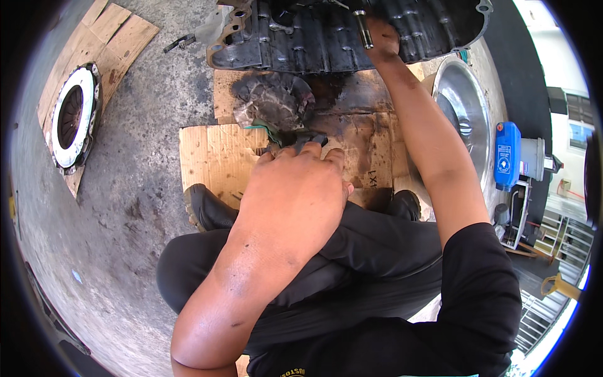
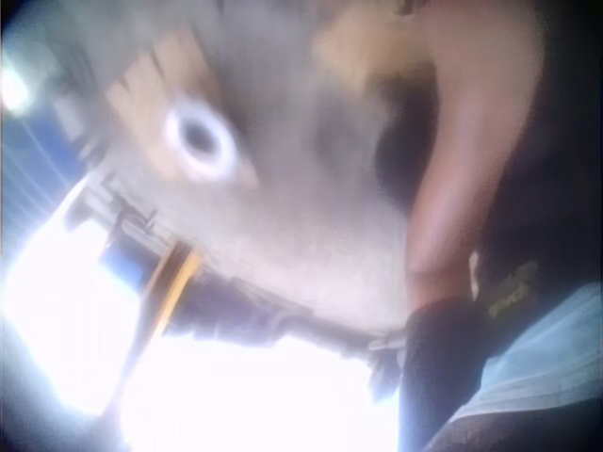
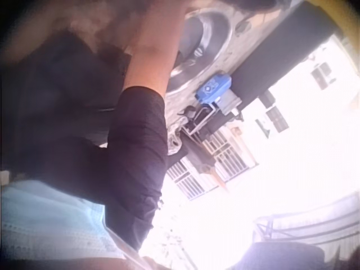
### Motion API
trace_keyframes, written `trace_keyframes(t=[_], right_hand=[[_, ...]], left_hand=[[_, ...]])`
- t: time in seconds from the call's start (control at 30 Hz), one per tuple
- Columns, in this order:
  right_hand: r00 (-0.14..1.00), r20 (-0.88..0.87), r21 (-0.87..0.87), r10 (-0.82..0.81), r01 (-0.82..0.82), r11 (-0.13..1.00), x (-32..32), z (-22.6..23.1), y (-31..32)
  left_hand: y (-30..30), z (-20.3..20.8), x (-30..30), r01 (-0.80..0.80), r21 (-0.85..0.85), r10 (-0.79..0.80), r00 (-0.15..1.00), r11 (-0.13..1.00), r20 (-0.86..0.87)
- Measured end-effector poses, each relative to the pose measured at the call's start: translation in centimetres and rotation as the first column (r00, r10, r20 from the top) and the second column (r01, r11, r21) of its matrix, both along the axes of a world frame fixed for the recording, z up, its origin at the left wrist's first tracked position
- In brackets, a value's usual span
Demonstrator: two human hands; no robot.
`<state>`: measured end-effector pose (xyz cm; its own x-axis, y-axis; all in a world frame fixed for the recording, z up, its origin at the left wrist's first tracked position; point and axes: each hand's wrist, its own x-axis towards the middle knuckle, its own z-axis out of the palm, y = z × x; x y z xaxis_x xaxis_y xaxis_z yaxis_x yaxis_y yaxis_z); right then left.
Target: The person scrubs the interior of a transmission casing with a toothbrush and a cloth, repeatedly dipping the cloth into a metal basin of liquid. The person wipes and scrubs various internal surfaces and components of the casing.
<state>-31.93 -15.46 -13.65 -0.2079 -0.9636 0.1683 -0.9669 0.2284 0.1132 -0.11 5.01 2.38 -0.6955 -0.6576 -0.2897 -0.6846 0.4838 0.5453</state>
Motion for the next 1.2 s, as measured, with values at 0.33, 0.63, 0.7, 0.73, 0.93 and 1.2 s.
trace_keyframes(t=[0.33, 0.63, 0.7, 0.73, 0.93, 1.2], right_hand=[[0.782, 0.603, 0.291, -0.16, -0.028, 0.956, 0.8, 0.7, -0.2], [0.979, 0.197, 0.014, -0.049, 0.047, 0.999, 1.2, -1.7, 0.0], [0.992, 0.119, -0.016, 0.027, -0.025, 1.0, -1.2, -2.4, -1.5], [0.994, 0.045, -0.065, 0.096, -0.093, 0.994, -2.6, -2.9, -2.2], [0.959, -0.197, -0.267, 0.205, -0.253, 0.93, -5.1, -4.8, -5.5], [0.98, -0.134, 0.044, 0.148, -0.143, 0.989, -1.9, 1.1, -2.7]], left_hand=[[-0.3, -0.3, 0.3, -0.032, 0.018, 0.032, 0.999, 0.999, 0.016], [0.1, 0.0, 0.2, -0.015, 0.023, 0.015, 1.0, 1.0, 0.006], [0.0, 0.0, 0.1, -0.017, 0.028, 0.016, 1.0, 0.999, 0.01], [0.0, -0.1, 0.1, -0.019, 0.019, 0.019, 1.0, 1.0, 0.006], [-0.2, -0.4, -0.3, -0.011, 0.016, 0.011, 0.999, 1.0, 0.033], [-0.2, -0.8, -1.4, 0.014, 0.039, -0.016, 0.999, 0.999, 0.04]])
